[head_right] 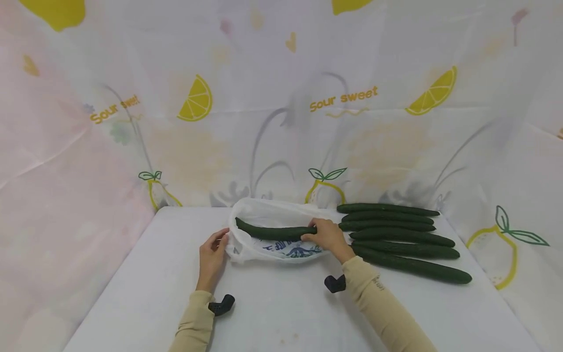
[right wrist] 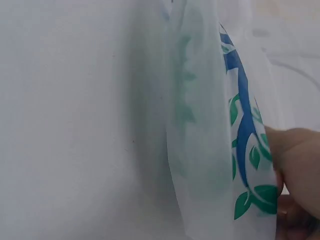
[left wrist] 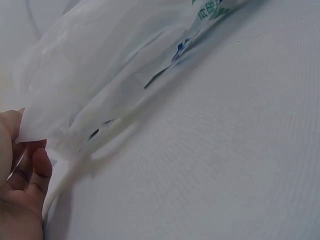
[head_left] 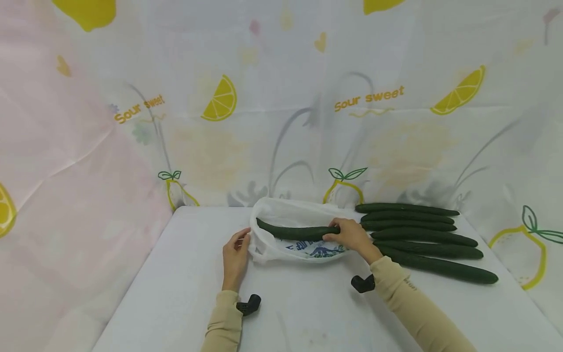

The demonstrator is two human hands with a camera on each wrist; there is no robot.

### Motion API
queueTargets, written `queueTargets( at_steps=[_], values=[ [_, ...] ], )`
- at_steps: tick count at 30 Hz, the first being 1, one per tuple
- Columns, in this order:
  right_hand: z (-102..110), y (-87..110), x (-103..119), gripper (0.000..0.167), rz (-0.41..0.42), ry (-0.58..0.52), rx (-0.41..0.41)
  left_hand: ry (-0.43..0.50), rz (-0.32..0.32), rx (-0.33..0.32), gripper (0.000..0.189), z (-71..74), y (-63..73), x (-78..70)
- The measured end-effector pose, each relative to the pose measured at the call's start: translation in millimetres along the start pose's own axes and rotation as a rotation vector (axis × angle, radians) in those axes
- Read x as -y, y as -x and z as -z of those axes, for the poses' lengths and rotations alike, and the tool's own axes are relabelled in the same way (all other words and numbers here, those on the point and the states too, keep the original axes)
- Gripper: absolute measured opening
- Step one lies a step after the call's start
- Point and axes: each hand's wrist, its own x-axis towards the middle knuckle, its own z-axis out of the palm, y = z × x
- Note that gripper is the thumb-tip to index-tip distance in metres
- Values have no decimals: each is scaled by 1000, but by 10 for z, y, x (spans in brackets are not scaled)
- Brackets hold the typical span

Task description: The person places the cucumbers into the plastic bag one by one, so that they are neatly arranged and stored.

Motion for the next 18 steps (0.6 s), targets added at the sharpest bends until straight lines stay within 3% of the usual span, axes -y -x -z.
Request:
queueTargets(
  at_steps=[8, 13, 18],
  values=[
    [-119, 1, 55, 48, -87, 169, -54, -4, 13, -33, 24, -63, -61, 322],
    [-207, 20, 35, 51, -89, 228, -121, 5, 48, -23, 22, -62, -66, 354],
    [-288, 21, 10, 45, -79, 199, -162, 5, 58, -16, 23, -56, -60, 332]
  ],
)
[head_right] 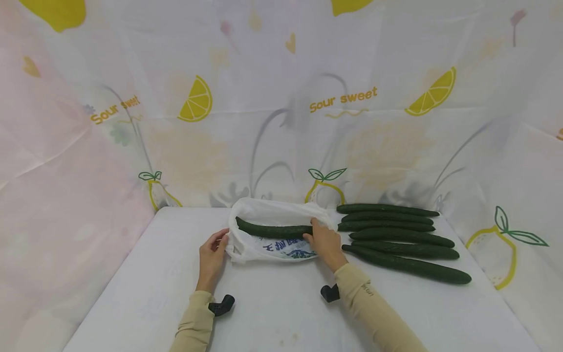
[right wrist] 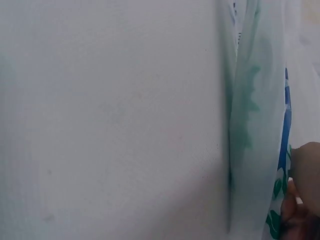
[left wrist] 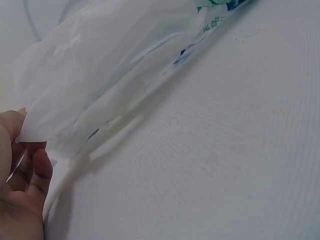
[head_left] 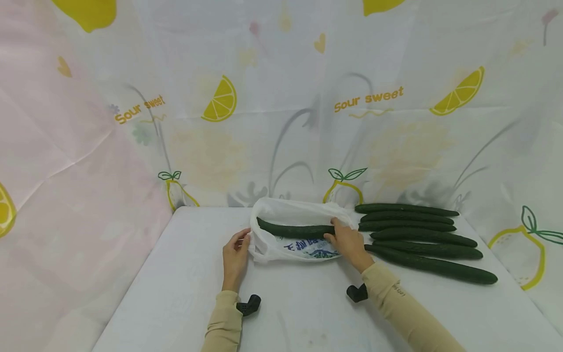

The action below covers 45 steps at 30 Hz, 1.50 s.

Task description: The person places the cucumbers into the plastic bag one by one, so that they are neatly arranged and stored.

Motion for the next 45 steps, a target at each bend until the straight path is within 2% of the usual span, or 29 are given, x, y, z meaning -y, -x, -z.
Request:
queueTargets(
  at_steps=[4, 6, 11, 17, 22, 29, 33, 37, 41, 45],
  values=[
    [-23, 24, -43, 27, 61, -62, -59, -6, 3, 4, 24, -31, 10, -14],
    [-30, 41, -70, 23, 91, -84, -75, 4, 2, 3, 25, -45, 12, -15],
    [-20, 99, -96, 17, 80, -109, -60, 16, -12, -5, 25, -73, 14, -19],
    [16, 130, -108, 37, 50, -143, 20, 4, -17, -6, 24, -71, 8, -35],
    [33, 124, -127, 51, 66, -158, 98, -6, -15, -7, 23, -57, 13, -34],
    [81, 143, -100, 65, 68, -125, 219, -25, -22, -7, 24, -34, -17, -3],
    [131, 185, -58, 69, 57, -115, 279, -21, -15, -56, 24, -3, -40, 17],
    [166, 271, -8, 56, 43, -86, 328, 10, -4, -145, 23, 31, -50, 28],
    [204, 375, 47, 45, 50, -69, 341, 69, 25, -204, 24, 50, -54, 28],
    [253, 461, 78, 41, 92, -151, 348, 89, 64, -220, 26, 54, -52, 22]
  ],
)
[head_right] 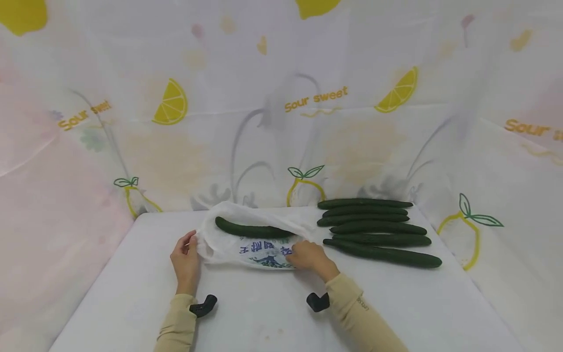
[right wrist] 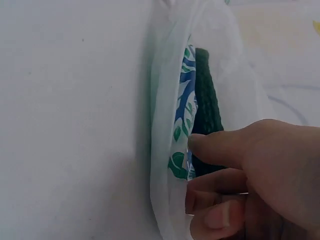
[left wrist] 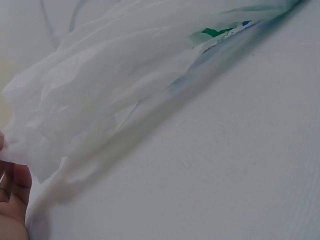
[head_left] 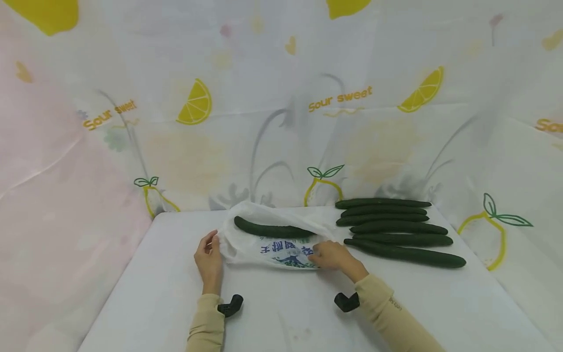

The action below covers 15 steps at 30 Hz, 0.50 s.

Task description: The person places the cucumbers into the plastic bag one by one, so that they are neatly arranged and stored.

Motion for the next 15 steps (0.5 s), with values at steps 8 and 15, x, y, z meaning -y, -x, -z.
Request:
queueTargets(
  at_steps=[8, 15],
  values=[
    [-44, 168, -163, 35, 178, -300, 12, -69, 5, 71, 33, 13, 30, 10],
    [28, 335, -346, 34, 292, -317, -106, -100, -41, 115, 32, -14, 22, -13]
  ],
)
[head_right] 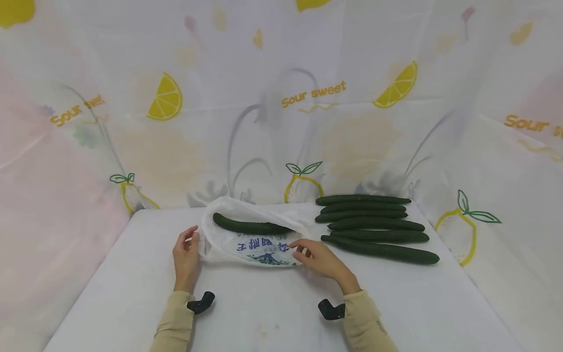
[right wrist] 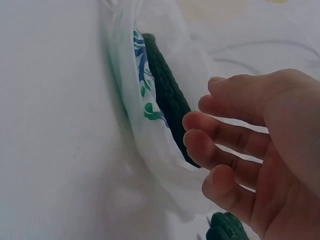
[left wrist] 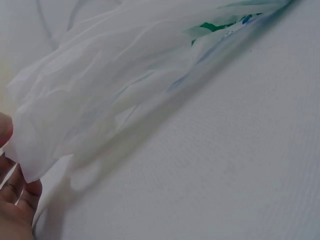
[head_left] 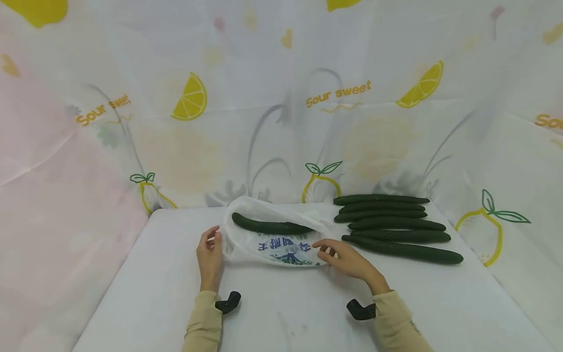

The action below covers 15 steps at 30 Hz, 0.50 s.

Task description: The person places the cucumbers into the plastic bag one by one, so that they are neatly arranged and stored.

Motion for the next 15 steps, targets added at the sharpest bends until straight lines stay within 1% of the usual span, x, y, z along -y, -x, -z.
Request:
queueTargets(
  at_steps=[3, 8, 12, 15],
  values=[
    [92, 92, -49, 32, -21, 0, -81, -19, -7, 22, 33, -16, -4, -7],
    [259, 268, -183, 31, -90, -34, -195, -54, 0, 44, 38, -35, 19, -18],
    [431, 398, -293, 31, -106, -61, -260, -63, -7, 61, 43, -50, 30, -38],
    [557, 478, -326, 33, -126, -53, -293, -52, -16, 66, 44, -53, 35, -57]
  ],
)
